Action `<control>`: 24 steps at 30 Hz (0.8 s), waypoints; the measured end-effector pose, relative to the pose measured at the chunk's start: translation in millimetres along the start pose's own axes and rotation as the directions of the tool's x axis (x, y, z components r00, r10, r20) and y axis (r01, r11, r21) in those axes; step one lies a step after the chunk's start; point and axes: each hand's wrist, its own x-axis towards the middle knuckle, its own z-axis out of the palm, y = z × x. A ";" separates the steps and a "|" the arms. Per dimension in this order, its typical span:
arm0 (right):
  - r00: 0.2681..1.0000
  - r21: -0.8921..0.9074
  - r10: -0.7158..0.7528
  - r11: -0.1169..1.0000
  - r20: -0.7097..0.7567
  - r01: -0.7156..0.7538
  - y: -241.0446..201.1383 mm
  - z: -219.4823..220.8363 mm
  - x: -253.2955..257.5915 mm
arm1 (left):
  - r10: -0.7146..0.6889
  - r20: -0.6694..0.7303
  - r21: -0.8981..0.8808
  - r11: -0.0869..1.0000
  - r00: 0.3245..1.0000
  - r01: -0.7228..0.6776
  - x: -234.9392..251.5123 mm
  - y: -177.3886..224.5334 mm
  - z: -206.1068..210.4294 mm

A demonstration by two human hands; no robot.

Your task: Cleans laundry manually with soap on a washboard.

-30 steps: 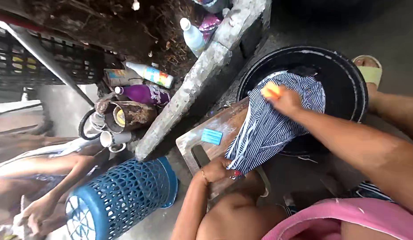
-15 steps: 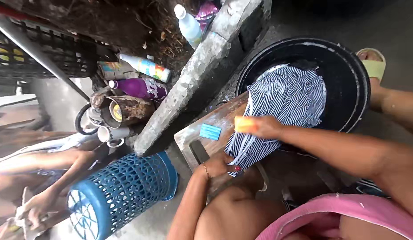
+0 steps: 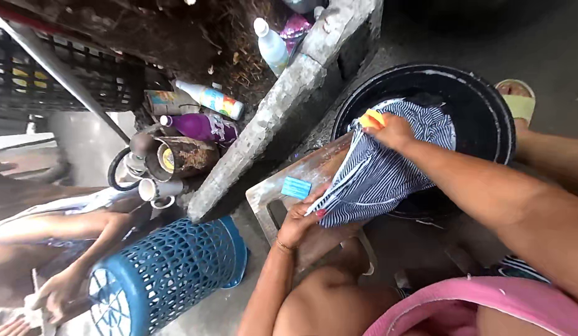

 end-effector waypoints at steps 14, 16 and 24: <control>0.991 -0.069 0.107 0.991 -0.081 -0.113 38.3 -8.9 12.2 | -0.475 -0.309 0.143 0.834 0.824 0.533 12.9 -1.0 16.2; 0.999 0.060 -0.047 0.997 -0.005 0.047 1.6 5.1 -43.4 | -0.540 -0.250 0.344 0.727 0.804 0.595 25.4 -0.3 18.9; 0.996 -0.093 -0.062 0.993 0.067 0.068 91.5 22.2 -29.0 | -0.259 -0.094 0.181 0.945 0.961 0.272 3.2 -4.1 12.3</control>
